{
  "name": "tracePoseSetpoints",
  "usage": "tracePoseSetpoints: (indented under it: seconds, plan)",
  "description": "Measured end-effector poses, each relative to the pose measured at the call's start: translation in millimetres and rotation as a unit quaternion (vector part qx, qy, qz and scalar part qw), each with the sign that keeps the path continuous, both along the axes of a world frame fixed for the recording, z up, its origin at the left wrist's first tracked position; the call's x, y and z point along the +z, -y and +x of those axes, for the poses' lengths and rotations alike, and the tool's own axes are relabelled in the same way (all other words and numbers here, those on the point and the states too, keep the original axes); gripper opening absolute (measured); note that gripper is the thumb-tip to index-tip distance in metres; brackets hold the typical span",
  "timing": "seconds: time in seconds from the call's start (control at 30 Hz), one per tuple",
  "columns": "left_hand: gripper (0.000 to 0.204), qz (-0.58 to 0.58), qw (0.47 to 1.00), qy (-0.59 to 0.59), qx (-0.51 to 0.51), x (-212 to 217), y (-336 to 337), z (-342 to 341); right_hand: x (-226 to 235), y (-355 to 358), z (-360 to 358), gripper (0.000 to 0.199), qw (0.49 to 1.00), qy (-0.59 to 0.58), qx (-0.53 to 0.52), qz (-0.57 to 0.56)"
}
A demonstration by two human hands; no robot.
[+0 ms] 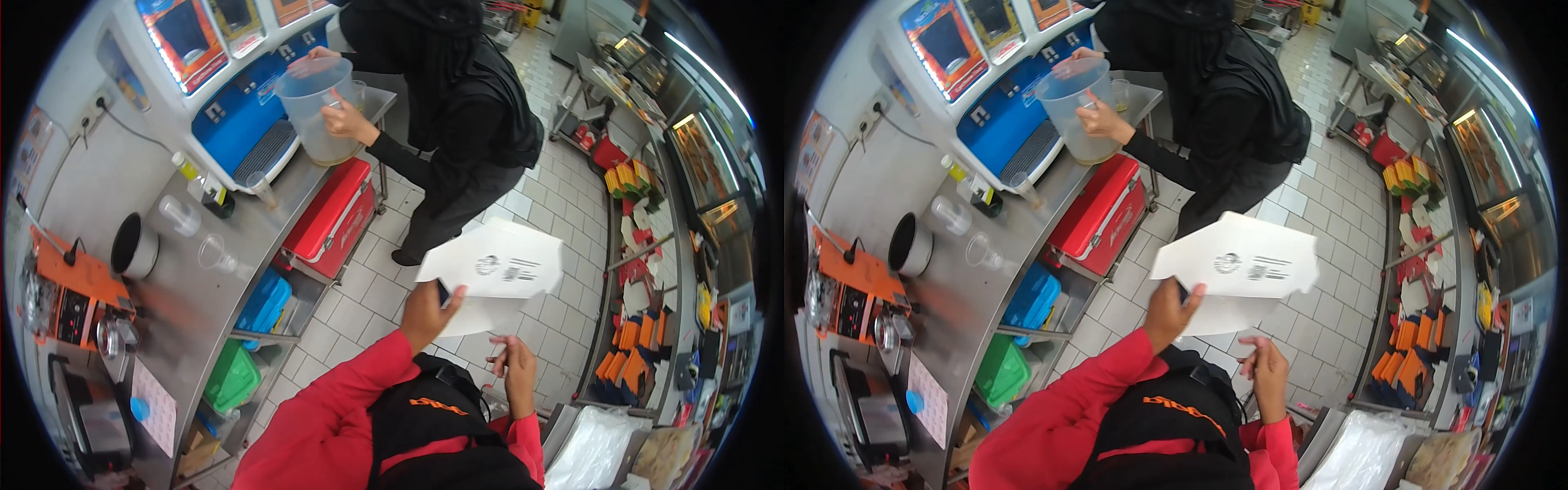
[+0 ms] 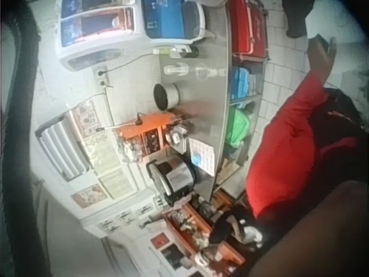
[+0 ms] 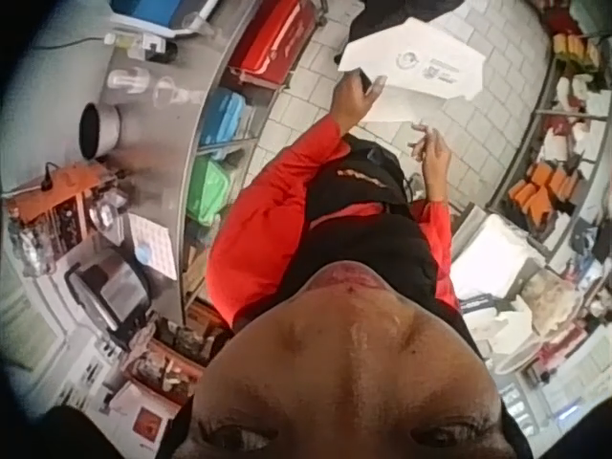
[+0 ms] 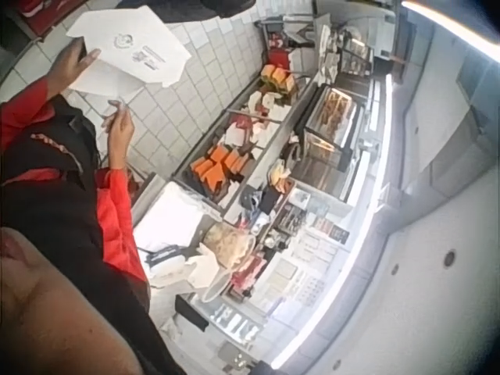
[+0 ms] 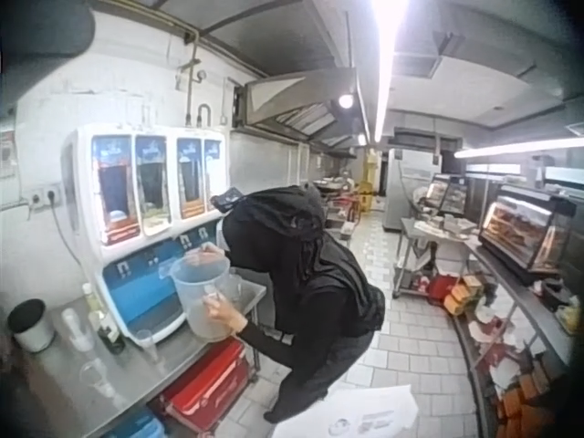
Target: The person is folding and assembling paper takeout food boxes in a commercial kitchen setting.
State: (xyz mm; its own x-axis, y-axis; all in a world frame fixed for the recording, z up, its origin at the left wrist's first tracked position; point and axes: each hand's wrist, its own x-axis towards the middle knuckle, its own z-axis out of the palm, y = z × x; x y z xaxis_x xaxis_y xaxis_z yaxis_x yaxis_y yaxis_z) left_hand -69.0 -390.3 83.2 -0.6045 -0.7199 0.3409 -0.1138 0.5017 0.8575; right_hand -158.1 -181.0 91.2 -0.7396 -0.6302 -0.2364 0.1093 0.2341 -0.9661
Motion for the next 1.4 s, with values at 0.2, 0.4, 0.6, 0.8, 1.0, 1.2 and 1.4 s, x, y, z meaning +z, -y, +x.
tracePoseSetpoints:
  seconds: [0.2, 0.4, 0.6, 0.8, 1.0, 1.2, 1.4]
  plan:
    - [0.047, -0.053, 0.969, 0.194, 0.145, -26.9, 49.8, 94.6, -9.4, 82.2, 1.9, 0.028, 0.961, -0.097, 0.257, 0.025]
    - [0.058, -0.042, 0.886, 0.364, 0.284, -92.6, 67.9, 203.1, -44.0, 148.7, 26.1, 0.027, 0.859, -0.109, 0.499, 0.027]
    - [0.065, 0.078, 0.781, 0.515, 0.344, -184.5, 55.2, 310.3, -66.1, 216.9, 44.2, 0.041, 0.768, -0.202, 0.607, 0.033]
    - [0.08, 0.199, 0.69, 0.621, 0.314, -229.9, 37.0, 331.3, -69.3, 275.2, 16.3, 0.049, 0.756, -0.169, 0.63, 0.064]
    - [0.087, 0.298, 0.636, 0.655, 0.28, -226.4, 68.2, 277.5, -91.0, 332.2, -75.3, 0.063, 0.777, -0.215, 0.575, 0.141]
    - [0.088, 0.293, 0.645, 0.636, 0.306, -214.3, 112.7, 209.5, -89.8, 401.6, -146.4, 0.072, 0.78, -0.168, 0.599, 0.071]
    - [0.088, 0.319, 0.622, 0.622, 0.354, -197.8, 137.6, 157.7, -66.5, 434.4, -165.2, 0.074, 0.619, -0.14, 0.759, 0.149]
